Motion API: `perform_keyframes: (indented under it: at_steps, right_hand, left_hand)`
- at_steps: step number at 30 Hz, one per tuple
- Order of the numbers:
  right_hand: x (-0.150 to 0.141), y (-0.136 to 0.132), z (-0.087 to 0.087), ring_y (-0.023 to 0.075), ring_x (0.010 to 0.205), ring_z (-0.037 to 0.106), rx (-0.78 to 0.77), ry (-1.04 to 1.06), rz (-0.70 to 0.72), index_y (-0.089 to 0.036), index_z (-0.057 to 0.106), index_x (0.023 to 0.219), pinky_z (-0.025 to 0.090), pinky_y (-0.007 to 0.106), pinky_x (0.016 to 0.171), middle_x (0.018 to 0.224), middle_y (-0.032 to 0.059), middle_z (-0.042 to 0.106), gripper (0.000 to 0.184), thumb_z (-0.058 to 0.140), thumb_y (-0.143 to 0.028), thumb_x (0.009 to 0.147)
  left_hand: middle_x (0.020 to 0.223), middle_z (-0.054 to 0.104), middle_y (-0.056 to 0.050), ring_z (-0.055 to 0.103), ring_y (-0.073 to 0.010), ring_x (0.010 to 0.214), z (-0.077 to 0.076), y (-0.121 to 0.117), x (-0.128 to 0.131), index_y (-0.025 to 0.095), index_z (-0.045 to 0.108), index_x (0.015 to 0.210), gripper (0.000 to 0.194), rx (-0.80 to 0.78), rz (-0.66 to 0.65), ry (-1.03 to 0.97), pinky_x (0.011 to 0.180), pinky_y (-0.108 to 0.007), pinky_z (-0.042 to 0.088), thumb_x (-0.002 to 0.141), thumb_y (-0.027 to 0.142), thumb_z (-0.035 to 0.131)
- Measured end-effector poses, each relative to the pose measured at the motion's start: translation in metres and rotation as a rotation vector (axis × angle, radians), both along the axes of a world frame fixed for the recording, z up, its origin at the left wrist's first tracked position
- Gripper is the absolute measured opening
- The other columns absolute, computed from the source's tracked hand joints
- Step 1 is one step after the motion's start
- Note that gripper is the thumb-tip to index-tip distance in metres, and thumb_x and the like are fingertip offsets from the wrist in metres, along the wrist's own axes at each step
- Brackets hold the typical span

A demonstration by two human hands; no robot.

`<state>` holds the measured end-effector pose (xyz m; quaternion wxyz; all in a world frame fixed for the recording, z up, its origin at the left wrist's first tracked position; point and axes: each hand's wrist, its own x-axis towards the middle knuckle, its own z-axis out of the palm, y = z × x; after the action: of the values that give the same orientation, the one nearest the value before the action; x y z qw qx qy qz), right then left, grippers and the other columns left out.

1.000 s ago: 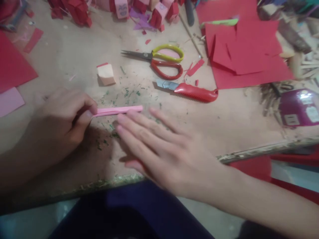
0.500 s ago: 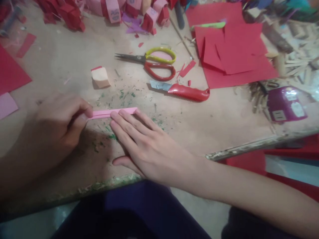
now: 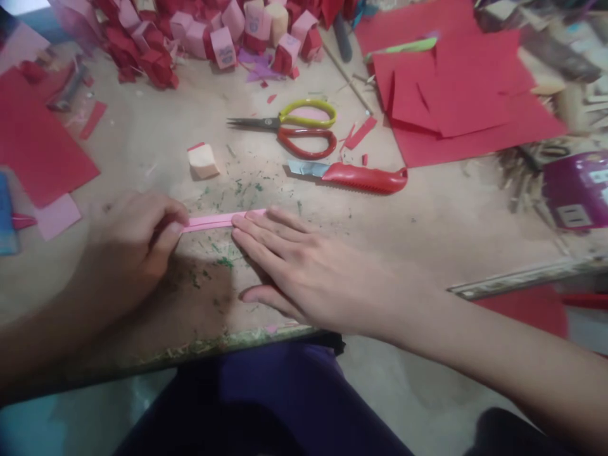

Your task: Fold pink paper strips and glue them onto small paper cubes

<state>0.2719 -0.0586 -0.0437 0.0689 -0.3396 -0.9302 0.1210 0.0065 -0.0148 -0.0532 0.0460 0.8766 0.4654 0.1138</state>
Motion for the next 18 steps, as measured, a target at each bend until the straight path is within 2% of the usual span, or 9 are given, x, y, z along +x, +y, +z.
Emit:
perform_keyframes:
  at_steps: [3,4,6,7,8,9,12,18]
  right_hand:
    - [0.001,0.001,-0.001,0.032,0.148,0.049,0.024,-0.01,0.008,-0.002,0.042,0.157,0.03,0.058,0.129,0.159,0.0193,0.05,0.068,0.046,-0.05,0.108]
    - [0.001,0.0,-0.001,0.0317,0.148,0.049,0.033,-0.015,0.007,-0.002,0.042,0.157,0.029,0.058,0.129,0.159,0.019,0.05,0.066,0.045,-0.049,0.109]
    - [0.001,-0.001,-0.003,0.0316,0.149,0.048,0.05,-0.031,0.011,-0.002,0.043,0.156,0.028,0.057,0.129,0.16,0.0192,0.049,0.064,0.045,-0.045,0.109]
    - [0.001,-0.002,-0.004,0.0317,0.149,0.048,0.064,-0.033,0.013,-0.002,0.044,0.155,0.028,0.057,0.129,0.16,0.0196,0.049,0.062,0.045,-0.043,0.109]
    - [0.001,-0.002,-0.005,0.0319,0.149,0.048,0.078,-0.031,0.014,-0.002,0.046,0.154,0.028,0.057,0.129,0.16,0.0199,0.049,0.06,0.046,-0.041,0.109]
    - [0.001,-0.002,-0.006,0.0319,0.148,0.05,0.092,-0.024,0.013,-0.002,0.048,0.153,0.028,0.057,0.129,0.159,0.0199,0.05,0.057,0.047,-0.038,0.108]
    - [0.0,-0.001,-0.008,0.0321,0.143,0.056,0.106,0.004,-0.006,-0.006,0.053,0.149,0.032,0.058,0.127,0.157,0.0194,0.053,0.05,0.05,-0.03,0.105]
    - [-0.002,0.002,-0.011,0.0336,0.139,0.059,0.121,0.052,-0.028,-0.009,0.059,0.142,0.038,0.059,0.123,0.152,0.0192,0.059,0.044,0.052,-0.022,0.101]
  left_hand:
    - [0.094,0.069,-0.007,0.061,-0.0288,0.087,0.003,-0.005,0.0,0.022,0.061,0.102,0.014,0.115,0.004,0.036,0.079,-0.047,0.041,0.101,0.017,0.048]
    - [0.099,0.071,-0.008,0.062,-0.0298,0.09,0.004,-0.009,0.0,0.021,0.063,0.107,0.016,0.189,-0.039,0.051,0.079,-0.048,0.043,0.1,0.017,0.051]
    - [0.116,0.072,-0.012,0.065,-0.03,0.1,0.007,-0.018,0.003,0.018,0.065,0.122,0.026,0.324,-0.21,0.079,0.084,-0.047,0.048,0.098,0.015,0.055]
    - [0.123,0.072,-0.013,0.065,-0.0284,0.107,0.008,-0.024,0.006,0.014,0.064,0.128,0.03,0.362,-0.34,0.083,0.09,-0.044,0.05,0.099,0.016,0.055]
    - [0.129,0.071,-0.014,0.065,-0.0263,0.114,0.008,-0.029,0.009,0.01,0.063,0.132,0.033,0.342,-0.435,0.13,0.096,-0.04,0.051,0.1,0.017,0.055]
    - [0.126,0.073,-0.015,0.067,-0.0256,0.114,0.008,-0.033,0.013,0.005,0.065,0.128,0.033,0.366,-0.476,0.118,0.099,-0.037,0.052,0.1,0.018,0.054]
    - [0.128,0.073,-0.02,0.069,-0.0272,0.12,0.006,-0.038,0.021,-0.004,0.064,0.129,0.038,0.41,-0.481,0.192,0.106,-0.036,0.053,0.101,0.014,0.048]
    - [0.136,0.069,-0.023,0.067,-0.0304,0.128,-0.001,-0.037,0.021,-0.006,0.061,0.135,0.042,0.389,-0.438,0.217,0.111,-0.04,0.052,0.101,0.016,0.047]
